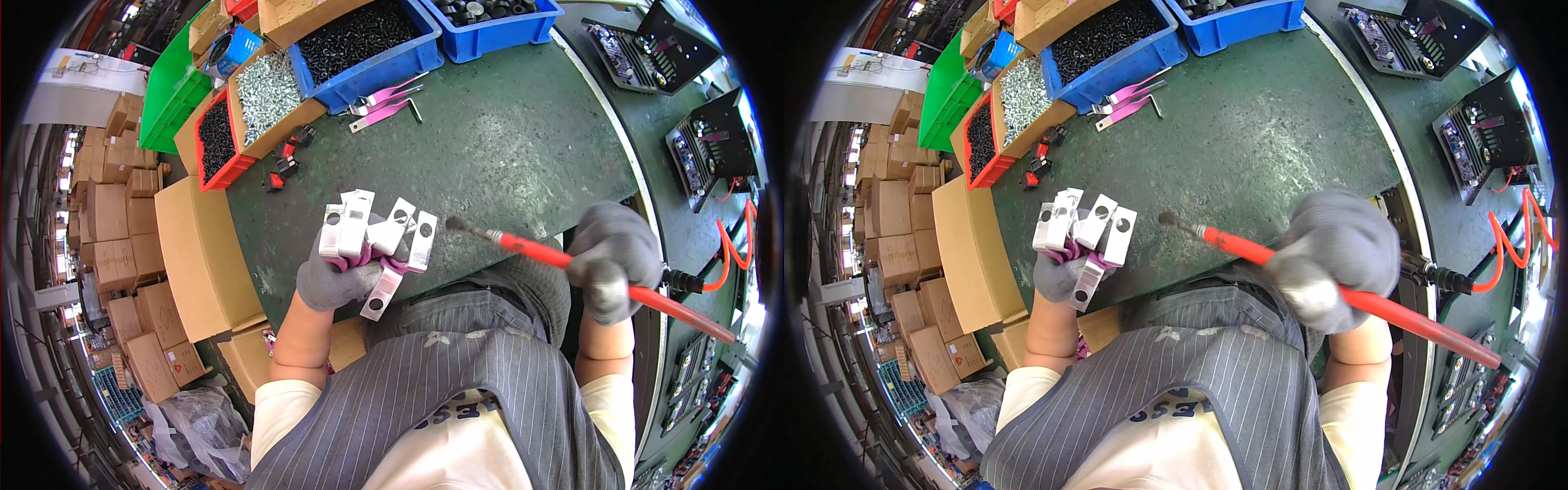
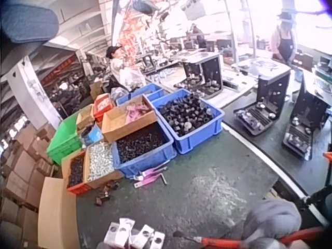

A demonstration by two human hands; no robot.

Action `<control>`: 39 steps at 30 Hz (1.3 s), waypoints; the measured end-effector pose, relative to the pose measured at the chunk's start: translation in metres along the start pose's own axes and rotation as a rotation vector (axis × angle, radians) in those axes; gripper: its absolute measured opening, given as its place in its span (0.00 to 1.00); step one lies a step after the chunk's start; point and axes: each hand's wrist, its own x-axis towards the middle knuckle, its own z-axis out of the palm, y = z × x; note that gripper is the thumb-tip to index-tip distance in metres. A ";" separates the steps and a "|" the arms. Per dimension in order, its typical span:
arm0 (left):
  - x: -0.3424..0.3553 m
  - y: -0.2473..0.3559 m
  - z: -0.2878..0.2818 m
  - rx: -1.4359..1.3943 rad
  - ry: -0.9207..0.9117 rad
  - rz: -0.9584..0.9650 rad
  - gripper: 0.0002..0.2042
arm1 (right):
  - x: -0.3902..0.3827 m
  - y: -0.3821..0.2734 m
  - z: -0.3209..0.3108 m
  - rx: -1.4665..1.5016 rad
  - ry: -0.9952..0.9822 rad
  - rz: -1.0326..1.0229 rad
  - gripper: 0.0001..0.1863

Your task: The worker retrieves metal brackets and uses a brush to clean them at an industrial workbench.

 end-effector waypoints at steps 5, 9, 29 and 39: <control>-0.001 -0.004 -0.010 0.262 -0.058 0.096 0.16 | 0.007 -0.007 0.006 0.071 0.107 -0.070 0.16; -0.004 -0.003 -0.006 0.230 0.020 0.079 0.18 | 0.005 0.001 0.001 -0.032 -0.021 -0.124 0.15; 0.021 -0.001 -0.016 0.327 -0.036 0.085 0.17 | 0.000 0.018 -0.003 0.191 0.122 0.071 0.17; 0.147 0.107 -0.037 0.616 0.238 0.017 0.14 | -0.045 0.110 0.003 0.748 0.548 0.670 0.15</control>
